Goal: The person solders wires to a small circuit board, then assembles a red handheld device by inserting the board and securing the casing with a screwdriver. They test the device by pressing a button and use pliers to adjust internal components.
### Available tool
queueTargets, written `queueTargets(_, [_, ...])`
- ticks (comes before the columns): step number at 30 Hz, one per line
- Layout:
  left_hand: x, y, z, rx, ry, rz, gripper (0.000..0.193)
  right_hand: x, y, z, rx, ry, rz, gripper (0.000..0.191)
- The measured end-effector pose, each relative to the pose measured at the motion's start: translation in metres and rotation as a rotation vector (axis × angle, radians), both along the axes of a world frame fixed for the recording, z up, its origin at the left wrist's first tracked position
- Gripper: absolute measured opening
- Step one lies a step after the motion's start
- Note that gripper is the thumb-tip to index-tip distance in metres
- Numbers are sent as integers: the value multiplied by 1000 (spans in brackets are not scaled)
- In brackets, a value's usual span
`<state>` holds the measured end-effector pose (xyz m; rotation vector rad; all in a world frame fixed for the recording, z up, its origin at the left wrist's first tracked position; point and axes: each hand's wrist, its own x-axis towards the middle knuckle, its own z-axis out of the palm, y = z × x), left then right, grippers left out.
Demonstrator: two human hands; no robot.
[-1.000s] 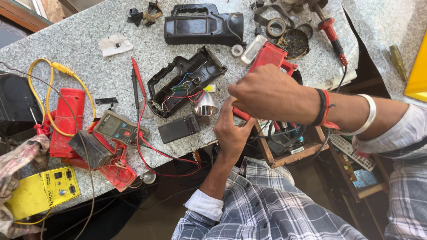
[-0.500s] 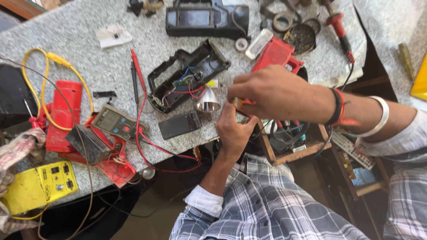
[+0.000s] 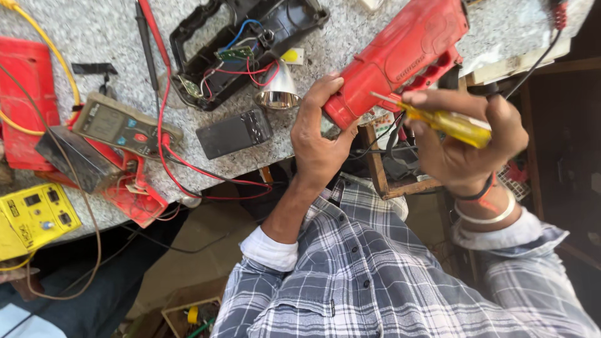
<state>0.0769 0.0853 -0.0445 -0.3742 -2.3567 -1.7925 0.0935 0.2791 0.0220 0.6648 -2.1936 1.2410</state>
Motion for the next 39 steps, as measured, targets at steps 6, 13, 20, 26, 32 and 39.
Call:
queueTargets(6, [-2,3,-5,67,-66,-20,67,16,7,-45,-135,60,44,88])
queueTargets(13, [-7,6,-4,43,-70,-28,66,14,12,-58,-256,40,40,85])
queueTargets(20, [-10,7,-5,25,-49,-51,64,-2,20,-49,-209,31,118,89])
queueTargets(26, [-11,5,-4,36,-61,-61,60,-10,16,-38,-178,-31,151,84])
queueTargets(32, [-11,1,-4,39,-45,-60,59,-15,6,-29,-106,-20,149,81])
queueTargets(39, [-9,-2,-4,40,-41,-55,61,-7,14,-25,-78,-54,-128,69])
